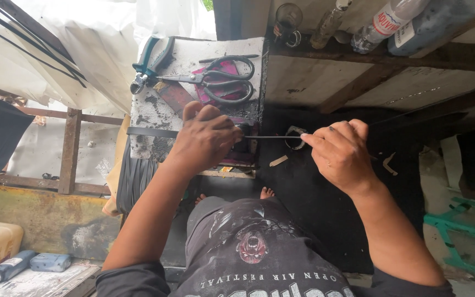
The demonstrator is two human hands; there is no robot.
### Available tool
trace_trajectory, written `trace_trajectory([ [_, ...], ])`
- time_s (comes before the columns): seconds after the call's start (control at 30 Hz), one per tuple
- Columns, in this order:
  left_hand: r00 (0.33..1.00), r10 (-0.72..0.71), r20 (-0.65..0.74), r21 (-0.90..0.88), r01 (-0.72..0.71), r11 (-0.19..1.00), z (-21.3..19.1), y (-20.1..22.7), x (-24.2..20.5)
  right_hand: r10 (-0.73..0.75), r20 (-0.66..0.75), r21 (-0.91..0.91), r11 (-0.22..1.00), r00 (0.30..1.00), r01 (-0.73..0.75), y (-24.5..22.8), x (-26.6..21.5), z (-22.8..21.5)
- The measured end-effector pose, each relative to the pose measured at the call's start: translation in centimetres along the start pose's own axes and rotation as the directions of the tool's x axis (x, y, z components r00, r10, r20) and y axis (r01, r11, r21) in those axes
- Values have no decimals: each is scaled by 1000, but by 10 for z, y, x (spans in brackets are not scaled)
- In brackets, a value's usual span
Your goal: The person rubs a black cable against a small rectangular block on a workbench, then hangs the cable on a line with clothespins. They repeat this process with another cable.
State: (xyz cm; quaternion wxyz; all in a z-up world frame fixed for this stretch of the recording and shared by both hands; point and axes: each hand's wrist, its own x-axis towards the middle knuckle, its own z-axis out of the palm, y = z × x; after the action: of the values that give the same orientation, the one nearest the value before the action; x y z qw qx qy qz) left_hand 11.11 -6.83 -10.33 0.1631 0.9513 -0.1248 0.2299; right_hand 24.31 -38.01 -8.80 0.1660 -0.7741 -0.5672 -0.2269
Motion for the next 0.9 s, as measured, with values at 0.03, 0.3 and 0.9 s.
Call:
trace_trajectory([
  [0.03,1000,1,0,0,-1,1000,-4,3,4,0,-1,-1,1000,1000,0,3,-3,2],
  [0.3,999,29,21,-252,-23,967,-38,20,24,155,185,326,922,971,-209,10,0,-5],
  [0.9,983,-182,-5,-100,181,978,-78,-38,-44,-81,25,322,944,996,69,-24,61,29],
])
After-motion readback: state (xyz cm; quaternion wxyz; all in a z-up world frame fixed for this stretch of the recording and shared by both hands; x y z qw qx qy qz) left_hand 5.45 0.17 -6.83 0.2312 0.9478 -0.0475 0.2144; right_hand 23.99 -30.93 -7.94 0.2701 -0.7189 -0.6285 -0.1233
